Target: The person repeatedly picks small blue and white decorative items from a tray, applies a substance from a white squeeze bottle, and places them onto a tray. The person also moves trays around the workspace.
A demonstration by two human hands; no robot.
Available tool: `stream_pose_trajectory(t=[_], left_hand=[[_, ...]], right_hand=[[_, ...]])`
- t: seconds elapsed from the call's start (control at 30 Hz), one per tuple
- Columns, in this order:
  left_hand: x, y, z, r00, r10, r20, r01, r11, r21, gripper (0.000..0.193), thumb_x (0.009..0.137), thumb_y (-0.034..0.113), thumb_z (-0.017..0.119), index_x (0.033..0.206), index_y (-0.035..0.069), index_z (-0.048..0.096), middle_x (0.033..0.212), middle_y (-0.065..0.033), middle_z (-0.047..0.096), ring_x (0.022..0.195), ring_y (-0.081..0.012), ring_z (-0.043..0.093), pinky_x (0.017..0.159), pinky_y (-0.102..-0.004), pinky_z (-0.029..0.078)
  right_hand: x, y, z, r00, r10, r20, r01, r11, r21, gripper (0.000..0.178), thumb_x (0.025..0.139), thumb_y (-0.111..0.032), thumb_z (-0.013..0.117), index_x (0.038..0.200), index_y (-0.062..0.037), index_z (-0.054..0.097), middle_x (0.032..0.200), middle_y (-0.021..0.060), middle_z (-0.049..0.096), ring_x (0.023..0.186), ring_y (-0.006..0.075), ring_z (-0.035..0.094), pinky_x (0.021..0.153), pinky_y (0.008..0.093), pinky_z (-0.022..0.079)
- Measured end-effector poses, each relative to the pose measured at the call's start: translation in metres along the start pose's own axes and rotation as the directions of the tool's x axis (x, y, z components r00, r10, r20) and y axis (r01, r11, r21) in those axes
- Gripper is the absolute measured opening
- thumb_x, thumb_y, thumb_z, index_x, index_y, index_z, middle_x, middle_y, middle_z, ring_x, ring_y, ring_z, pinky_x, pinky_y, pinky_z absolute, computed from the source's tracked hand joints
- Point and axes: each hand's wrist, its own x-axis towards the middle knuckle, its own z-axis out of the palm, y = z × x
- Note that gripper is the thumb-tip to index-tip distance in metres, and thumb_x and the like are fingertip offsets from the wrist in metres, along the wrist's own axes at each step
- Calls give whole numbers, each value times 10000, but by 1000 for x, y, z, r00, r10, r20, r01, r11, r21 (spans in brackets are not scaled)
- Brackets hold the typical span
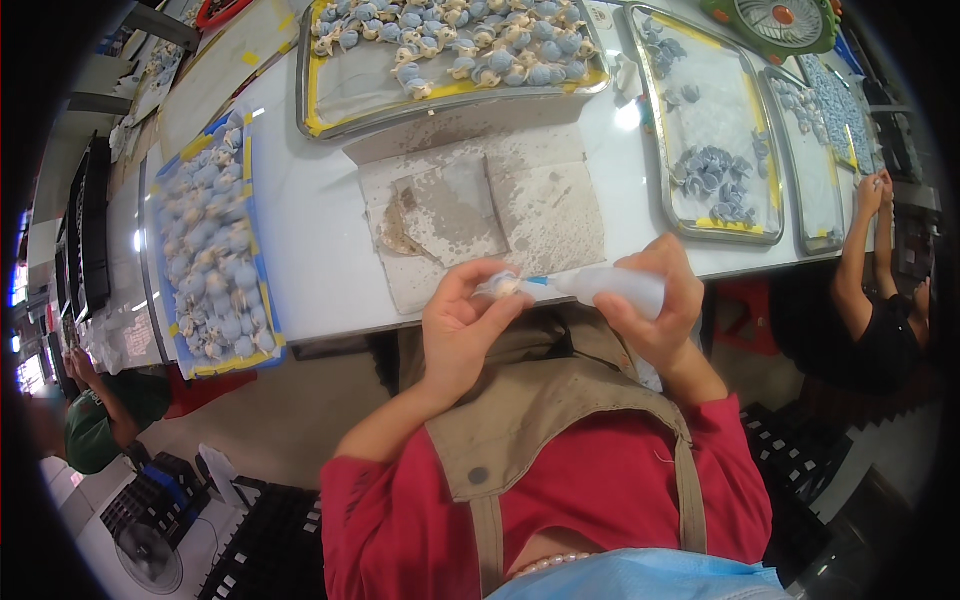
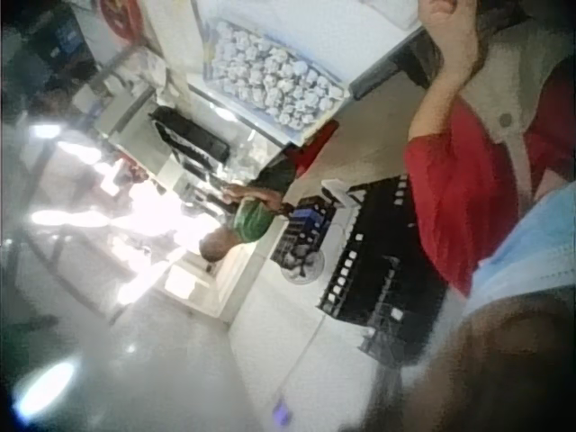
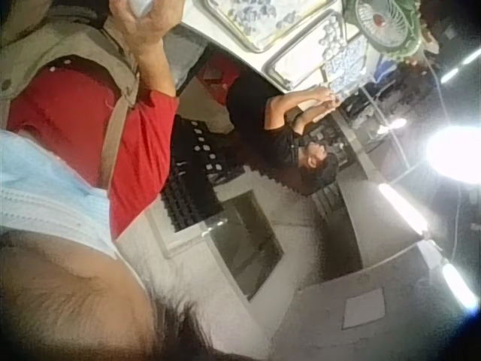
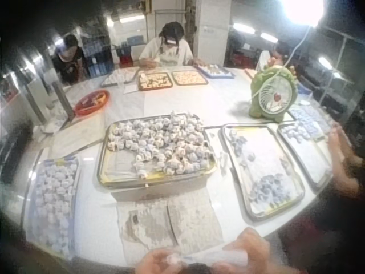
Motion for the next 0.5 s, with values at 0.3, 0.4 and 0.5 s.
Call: stream_pose_trajectory(t=[0.3,0.4,0.5], left_hand=[[-1,-2,0,1000,-3,10,3,1000,4,316,838,18,571,1129,-16,452,1113,-126,541,889,-156,594,779,-252,473],[-2,-1,-1,1000,-4,5,4,1000,-1,317,838,23,572,1131,-10,454,1113,-128,544,886,-156,593,778,-251,473],[-4,-2,-5,1000,-14,-5,14,1000,-20,318,840,28,571,1137,6,460,1112,-128,548,881,-154,594,765,-244,477]], right_hand=[[1,2,2,1000,-27,4,27,999,-28,276,612,-139,791,761,-40,581,649,52,536,570,193,452,494,291,360],[0,2,2,1000,-25,17,26,999,-29,277,622,-136,787,774,-37,577,650,49,536,573,178,460,502,282,372],[-5,5,4,997,81,-5,-80,990,114,258,664,-129,762,798,-25,569,670,51,552,596,150,490,536,258,400]])
